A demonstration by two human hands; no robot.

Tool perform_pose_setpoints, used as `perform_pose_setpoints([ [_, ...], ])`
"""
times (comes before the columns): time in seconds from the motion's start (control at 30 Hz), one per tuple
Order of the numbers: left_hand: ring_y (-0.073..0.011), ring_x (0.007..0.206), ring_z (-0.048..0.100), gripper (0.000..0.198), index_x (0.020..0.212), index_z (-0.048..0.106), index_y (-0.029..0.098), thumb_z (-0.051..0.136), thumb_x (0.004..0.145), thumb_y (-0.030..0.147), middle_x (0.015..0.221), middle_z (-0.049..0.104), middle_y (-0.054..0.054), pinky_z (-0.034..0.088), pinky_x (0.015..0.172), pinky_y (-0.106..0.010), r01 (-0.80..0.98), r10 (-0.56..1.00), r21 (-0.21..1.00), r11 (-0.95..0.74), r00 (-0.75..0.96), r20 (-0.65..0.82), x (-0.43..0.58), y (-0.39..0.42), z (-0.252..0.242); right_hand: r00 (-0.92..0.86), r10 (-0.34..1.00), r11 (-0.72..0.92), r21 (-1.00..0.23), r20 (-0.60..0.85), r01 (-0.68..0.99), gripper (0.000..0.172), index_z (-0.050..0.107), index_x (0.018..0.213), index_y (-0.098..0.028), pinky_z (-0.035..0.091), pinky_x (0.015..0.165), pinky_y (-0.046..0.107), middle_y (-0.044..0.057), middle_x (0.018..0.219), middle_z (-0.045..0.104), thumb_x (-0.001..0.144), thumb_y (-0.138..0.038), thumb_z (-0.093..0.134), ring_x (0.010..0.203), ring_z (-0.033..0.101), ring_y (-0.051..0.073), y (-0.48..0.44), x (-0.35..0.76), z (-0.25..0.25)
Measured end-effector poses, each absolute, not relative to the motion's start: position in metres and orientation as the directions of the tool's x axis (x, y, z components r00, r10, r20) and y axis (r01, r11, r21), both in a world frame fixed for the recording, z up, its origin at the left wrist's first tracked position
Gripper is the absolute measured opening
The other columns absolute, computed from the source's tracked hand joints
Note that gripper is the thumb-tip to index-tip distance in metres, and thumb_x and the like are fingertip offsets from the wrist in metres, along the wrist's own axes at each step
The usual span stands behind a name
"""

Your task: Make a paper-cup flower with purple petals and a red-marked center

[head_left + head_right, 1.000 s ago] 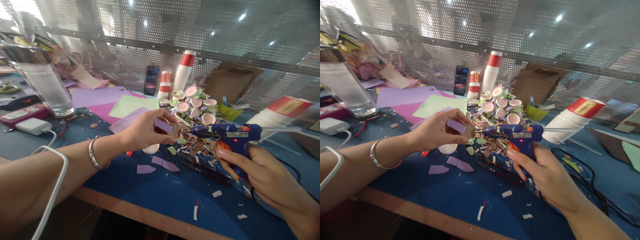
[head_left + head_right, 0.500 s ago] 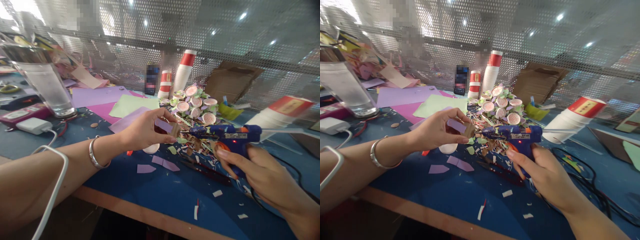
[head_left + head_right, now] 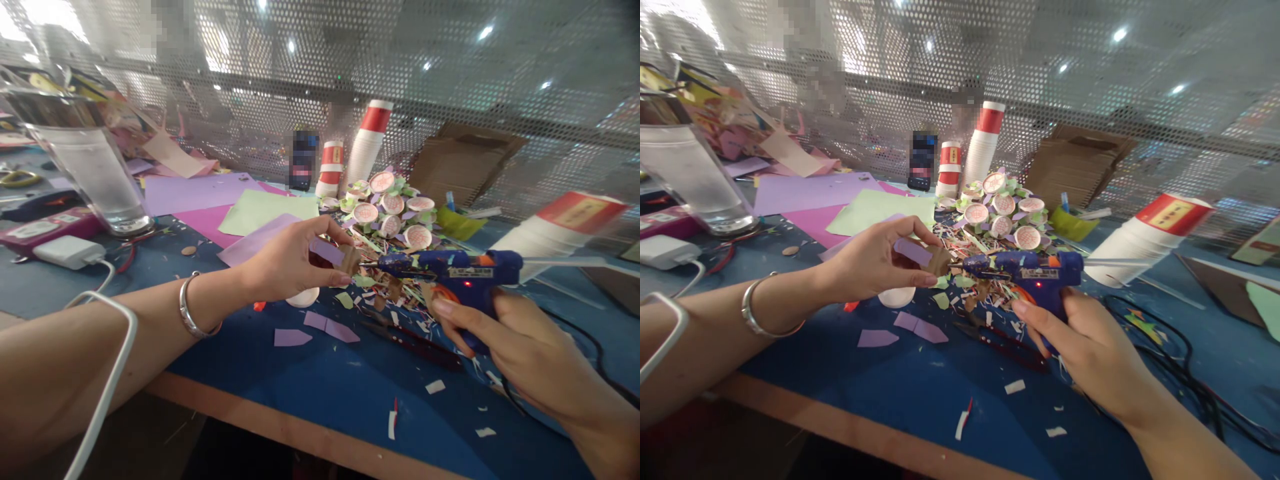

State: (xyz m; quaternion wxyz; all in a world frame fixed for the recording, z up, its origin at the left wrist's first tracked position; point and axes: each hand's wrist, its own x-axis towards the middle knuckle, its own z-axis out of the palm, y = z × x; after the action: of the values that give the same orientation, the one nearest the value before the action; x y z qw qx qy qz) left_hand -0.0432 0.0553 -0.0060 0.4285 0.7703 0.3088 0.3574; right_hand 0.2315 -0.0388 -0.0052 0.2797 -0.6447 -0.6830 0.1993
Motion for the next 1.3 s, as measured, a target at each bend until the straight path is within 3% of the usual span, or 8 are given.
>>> perform_pose_setpoints([
  [0.27, -0.0173, 0.082, 0.070, 0.041, 0.104, 0.059, 0.018, 0.084, 0.072, 0.023, 0.087, 0.071, -0.001, 0.054, 0.072, -0.030, 0.158, 0.782, 0.888, -0.432, 0.557, 0.281, -0.0431, 0.0556, -0.0054, 0.008, 0.996, 0.048, -0.596, 0.091, 0.802, 0.066, 0.049, 0.045, -0.026, 0.040, 0.070, 0.037, 0.004, 0.054, 0.057, 0.088, -0.075, 0.046, 0.058, 0.056, 0.023, -0.0393, 0.2343, -0.0057],
  [0.83, -0.0166, 0.080, 0.068, 0.039, 0.103, 0.060, 0.018, 0.084, 0.072, 0.022, 0.087, 0.072, -0.001, 0.050, 0.068, -0.028, 0.148, 0.785, 0.891, -0.430, 0.548, 0.288, -0.0428, 0.0559, -0.0073, -0.011, 0.993, 0.076, -0.559, 0.118, 0.826, 0.065, 0.048, 0.043, -0.026, 0.041, 0.063, 0.035, 0.004, 0.051, 0.057, 0.088, -0.073, 0.044, 0.053, 0.054, 0.020, -0.0392, 0.2312, -0.0041],
  [1.17, -0.0106, 0.065, 0.061, 0.042, 0.107, 0.062, 0.018, 0.085, 0.072, 0.020, 0.079, 0.068, 0.002, 0.044, 0.059, -0.024, 0.127, 0.795, 0.937, -0.325, 0.573, 0.198, -0.0441, 0.0550, -0.0030, 0.019, 0.997, 0.027, -0.605, 0.070, 0.796, 0.066, 0.049, 0.044, -0.024, 0.038, 0.063, 0.035, 0.002, 0.049, 0.054, 0.088, -0.073, 0.047, 0.051, 0.051, 0.018, -0.0384, 0.2323, -0.0046],
  [1.3, -0.0097, 0.061, 0.059, 0.044, 0.110, 0.062, 0.017, 0.085, 0.072, 0.020, 0.073, 0.068, 0.003, 0.042, 0.057, -0.023, 0.118, 0.821, 0.955, -0.273, 0.546, 0.167, -0.0443, 0.0553, -0.0032, -0.022, 0.995, 0.087, -0.718, 0.100, 0.691, 0.062, 0.050, 0.047, -0.022, 0.040, 0.066, 0.032, 0.001, 0.052, 0.054, 0.093, -0.064, 0.052, 0.055, 0.052, 0.016, -0.0377, 0.2338, -0.0065],
])
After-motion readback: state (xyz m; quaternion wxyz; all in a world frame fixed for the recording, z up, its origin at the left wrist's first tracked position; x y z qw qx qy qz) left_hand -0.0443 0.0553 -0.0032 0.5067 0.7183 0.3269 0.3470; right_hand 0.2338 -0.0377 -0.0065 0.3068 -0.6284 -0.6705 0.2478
